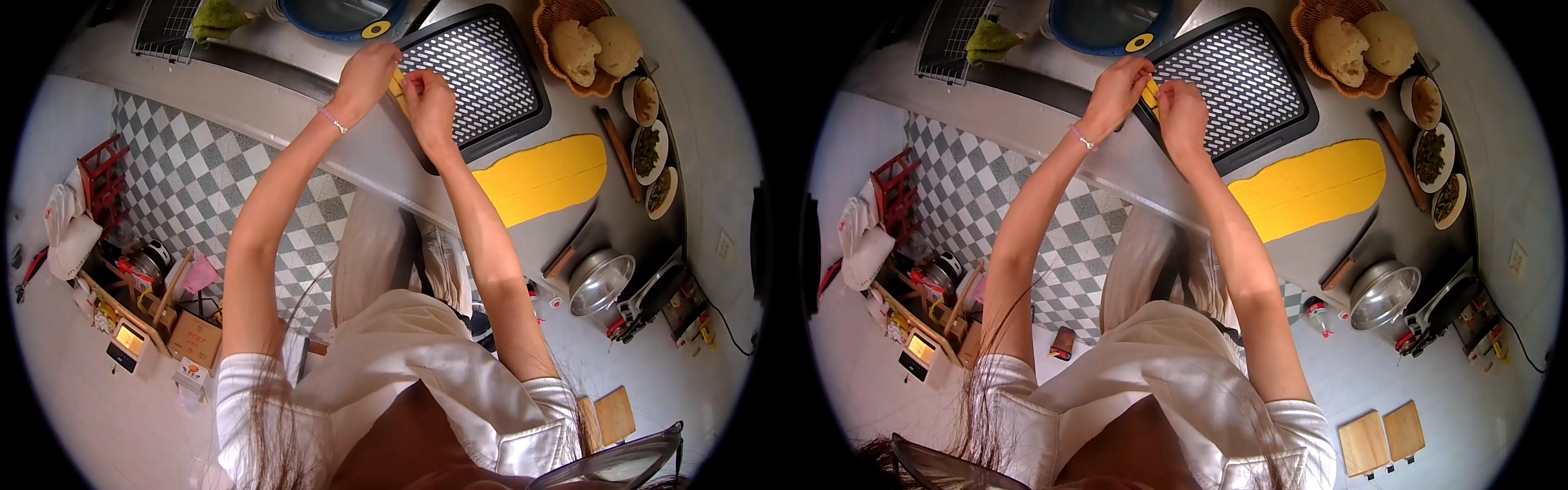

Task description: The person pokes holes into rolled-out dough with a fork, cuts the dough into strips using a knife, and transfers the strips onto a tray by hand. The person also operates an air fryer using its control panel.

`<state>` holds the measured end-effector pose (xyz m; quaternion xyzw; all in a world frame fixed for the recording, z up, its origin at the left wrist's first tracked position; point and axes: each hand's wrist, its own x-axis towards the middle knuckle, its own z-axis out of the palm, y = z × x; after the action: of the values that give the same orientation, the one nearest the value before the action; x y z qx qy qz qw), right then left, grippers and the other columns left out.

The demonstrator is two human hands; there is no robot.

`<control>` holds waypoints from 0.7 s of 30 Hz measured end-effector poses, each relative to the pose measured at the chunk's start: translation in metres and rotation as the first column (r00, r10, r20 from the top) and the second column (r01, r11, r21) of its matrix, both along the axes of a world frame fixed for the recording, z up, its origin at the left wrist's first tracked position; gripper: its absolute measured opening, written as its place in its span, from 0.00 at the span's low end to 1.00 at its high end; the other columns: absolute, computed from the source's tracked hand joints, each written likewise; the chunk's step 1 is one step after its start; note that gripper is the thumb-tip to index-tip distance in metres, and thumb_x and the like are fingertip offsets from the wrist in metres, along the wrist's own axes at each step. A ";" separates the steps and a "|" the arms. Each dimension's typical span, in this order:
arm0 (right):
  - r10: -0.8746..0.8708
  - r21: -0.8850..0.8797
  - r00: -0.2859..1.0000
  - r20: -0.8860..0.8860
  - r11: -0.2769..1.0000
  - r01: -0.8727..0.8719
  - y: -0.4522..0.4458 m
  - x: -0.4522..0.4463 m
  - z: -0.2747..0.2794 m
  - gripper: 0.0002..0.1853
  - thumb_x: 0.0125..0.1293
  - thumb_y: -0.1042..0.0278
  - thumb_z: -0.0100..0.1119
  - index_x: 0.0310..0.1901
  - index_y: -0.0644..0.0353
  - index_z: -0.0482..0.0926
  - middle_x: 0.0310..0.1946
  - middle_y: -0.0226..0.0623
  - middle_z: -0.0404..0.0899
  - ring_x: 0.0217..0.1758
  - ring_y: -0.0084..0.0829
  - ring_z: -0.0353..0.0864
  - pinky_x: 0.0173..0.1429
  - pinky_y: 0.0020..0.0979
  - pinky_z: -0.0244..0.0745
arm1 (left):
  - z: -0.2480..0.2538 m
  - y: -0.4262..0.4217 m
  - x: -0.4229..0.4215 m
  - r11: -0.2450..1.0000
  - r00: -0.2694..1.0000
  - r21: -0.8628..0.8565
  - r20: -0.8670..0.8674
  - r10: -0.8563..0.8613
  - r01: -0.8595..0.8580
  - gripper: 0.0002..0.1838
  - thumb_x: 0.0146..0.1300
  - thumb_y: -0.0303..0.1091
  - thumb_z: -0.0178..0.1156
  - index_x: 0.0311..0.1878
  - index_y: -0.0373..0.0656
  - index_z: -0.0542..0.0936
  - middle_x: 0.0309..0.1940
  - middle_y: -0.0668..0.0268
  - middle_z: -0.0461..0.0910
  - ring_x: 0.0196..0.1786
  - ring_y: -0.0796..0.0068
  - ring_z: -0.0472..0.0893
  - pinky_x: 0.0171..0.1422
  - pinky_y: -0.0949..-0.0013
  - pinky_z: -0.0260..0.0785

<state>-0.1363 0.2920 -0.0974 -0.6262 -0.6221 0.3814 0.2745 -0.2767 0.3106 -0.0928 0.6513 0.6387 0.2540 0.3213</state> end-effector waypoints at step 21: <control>0.025 0.023 0.998 0.057 0.999 -0.026 -0.003 0.003 0.002 0.04 0.61 0.73 0.59 0.36 0.62 0.81 0.36 0.45 0.78 0.35 0.45 0.81 0.41 0.40 0.76 | 0.010 -0.043 0.004 0.994 0.976 0.087 -0.199 0.084 -0.067 0.18 0.55 0.20 0.57 0.48 0.47 0.82 0.40 0.62 0.75 0.46 0.61 0.75 0.50 0.63 0.71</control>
<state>-0.1334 0.2891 -0.0959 -0.6255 -0.6420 0.3598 0.2592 -0.2725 0.2677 -0.0823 0.6614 0.6817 0.2239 0.2185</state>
